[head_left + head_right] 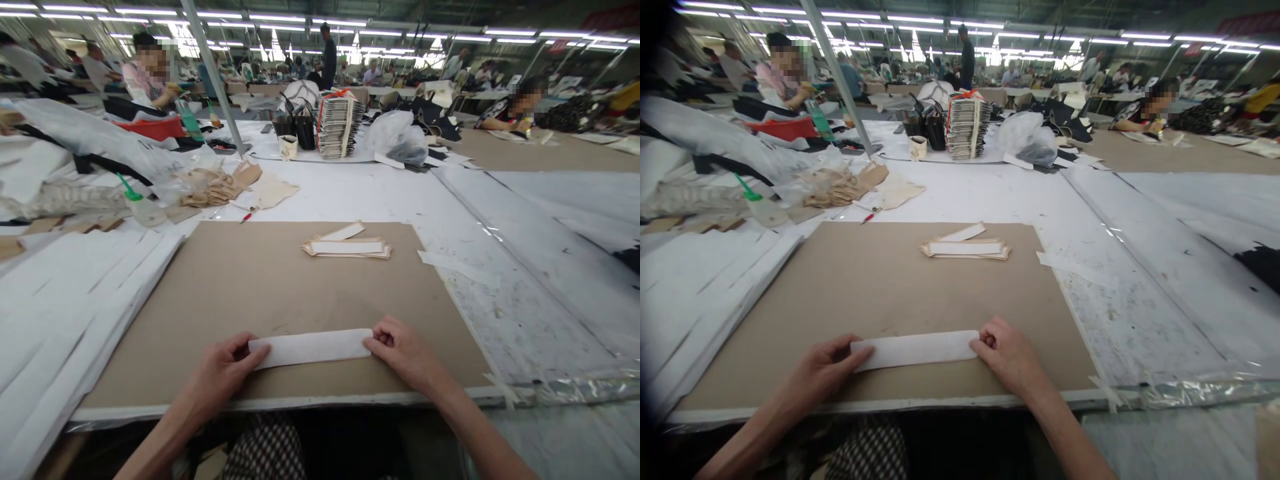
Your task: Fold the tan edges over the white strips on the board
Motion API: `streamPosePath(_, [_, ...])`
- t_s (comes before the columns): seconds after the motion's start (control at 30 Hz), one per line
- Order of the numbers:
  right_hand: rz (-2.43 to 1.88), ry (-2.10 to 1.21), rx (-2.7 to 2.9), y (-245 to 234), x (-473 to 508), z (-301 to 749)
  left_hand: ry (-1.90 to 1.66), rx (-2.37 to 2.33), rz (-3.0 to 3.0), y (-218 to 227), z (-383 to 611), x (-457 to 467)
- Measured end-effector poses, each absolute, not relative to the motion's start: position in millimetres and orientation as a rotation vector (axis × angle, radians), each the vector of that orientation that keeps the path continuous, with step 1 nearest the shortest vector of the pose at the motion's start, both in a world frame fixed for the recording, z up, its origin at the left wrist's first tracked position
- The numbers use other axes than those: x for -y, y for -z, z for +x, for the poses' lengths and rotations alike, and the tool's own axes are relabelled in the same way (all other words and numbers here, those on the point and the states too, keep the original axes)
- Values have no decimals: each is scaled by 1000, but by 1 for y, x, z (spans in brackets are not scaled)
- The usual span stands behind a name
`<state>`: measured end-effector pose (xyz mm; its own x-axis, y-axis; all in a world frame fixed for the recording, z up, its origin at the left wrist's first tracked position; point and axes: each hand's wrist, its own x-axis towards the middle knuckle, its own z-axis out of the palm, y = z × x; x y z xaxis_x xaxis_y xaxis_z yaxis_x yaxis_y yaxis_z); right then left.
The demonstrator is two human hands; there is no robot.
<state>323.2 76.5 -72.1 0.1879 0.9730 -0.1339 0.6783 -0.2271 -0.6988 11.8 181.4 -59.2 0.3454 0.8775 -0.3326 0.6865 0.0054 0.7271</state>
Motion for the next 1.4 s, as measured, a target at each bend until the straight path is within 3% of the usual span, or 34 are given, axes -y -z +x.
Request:
streamPosePath(0.9, [-2041,-732,1518,77,-74,316,-248,-1383,1865,58,4,-182])
streamPosePath(1.17, [-2144,-814,1575,118,-69,340,-155,-1331,1771,51,-6,-190])
streamPosePath(1.4, [-2145,-820,1611,121,-64,346,-146,-1293,1813,51,-4,-194])
